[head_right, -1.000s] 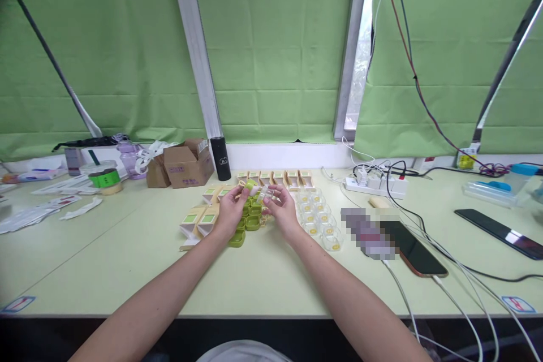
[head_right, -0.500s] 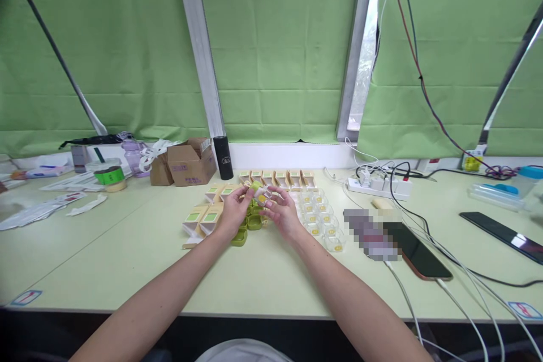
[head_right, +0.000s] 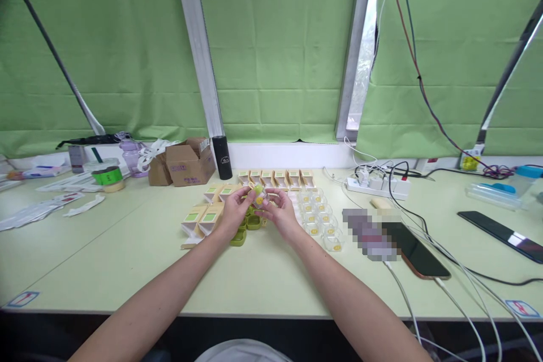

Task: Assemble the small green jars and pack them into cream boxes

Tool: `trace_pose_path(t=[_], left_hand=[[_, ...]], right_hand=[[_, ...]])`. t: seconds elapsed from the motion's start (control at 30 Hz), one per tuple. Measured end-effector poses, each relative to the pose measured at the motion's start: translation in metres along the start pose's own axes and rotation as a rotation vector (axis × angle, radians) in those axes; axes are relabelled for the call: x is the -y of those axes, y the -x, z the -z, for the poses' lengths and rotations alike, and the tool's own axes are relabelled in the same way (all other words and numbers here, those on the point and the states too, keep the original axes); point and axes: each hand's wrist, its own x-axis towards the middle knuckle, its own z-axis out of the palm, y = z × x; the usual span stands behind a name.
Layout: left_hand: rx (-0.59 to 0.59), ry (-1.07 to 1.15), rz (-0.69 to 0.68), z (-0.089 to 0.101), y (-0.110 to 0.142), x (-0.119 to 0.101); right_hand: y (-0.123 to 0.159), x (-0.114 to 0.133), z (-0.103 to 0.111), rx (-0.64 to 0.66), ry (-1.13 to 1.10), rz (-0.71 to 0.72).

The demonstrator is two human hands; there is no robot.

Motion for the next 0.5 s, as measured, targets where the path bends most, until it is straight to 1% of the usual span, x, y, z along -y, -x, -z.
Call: trace_pose_path(t=[0.1,0.17,0.33,0.5], left_hand=[[-0.014,-0.010,-0.004,0.0006,-0.0005,-0.0008],[-0.015,-0.011,0.002,0.0006,0.0001,-0.0027],[0.027,0.040,0.019,0.0002,0.0037,-0.0087],[0.017,0.065,0.035,0.0003,0.0045,-0.0091]], right_hand=[[-0.0009,-0.0006,0.0008,-0.016,0.053,0.012],[-0.0013,-0.0009,0.0008,-0.018,0.050,0.023],[-0.0018,-0.0025,0.0004,-0.013,0.019,0.023],[-0.0029,-0.0049,0.0010,-0.012,0.043,0.026]])
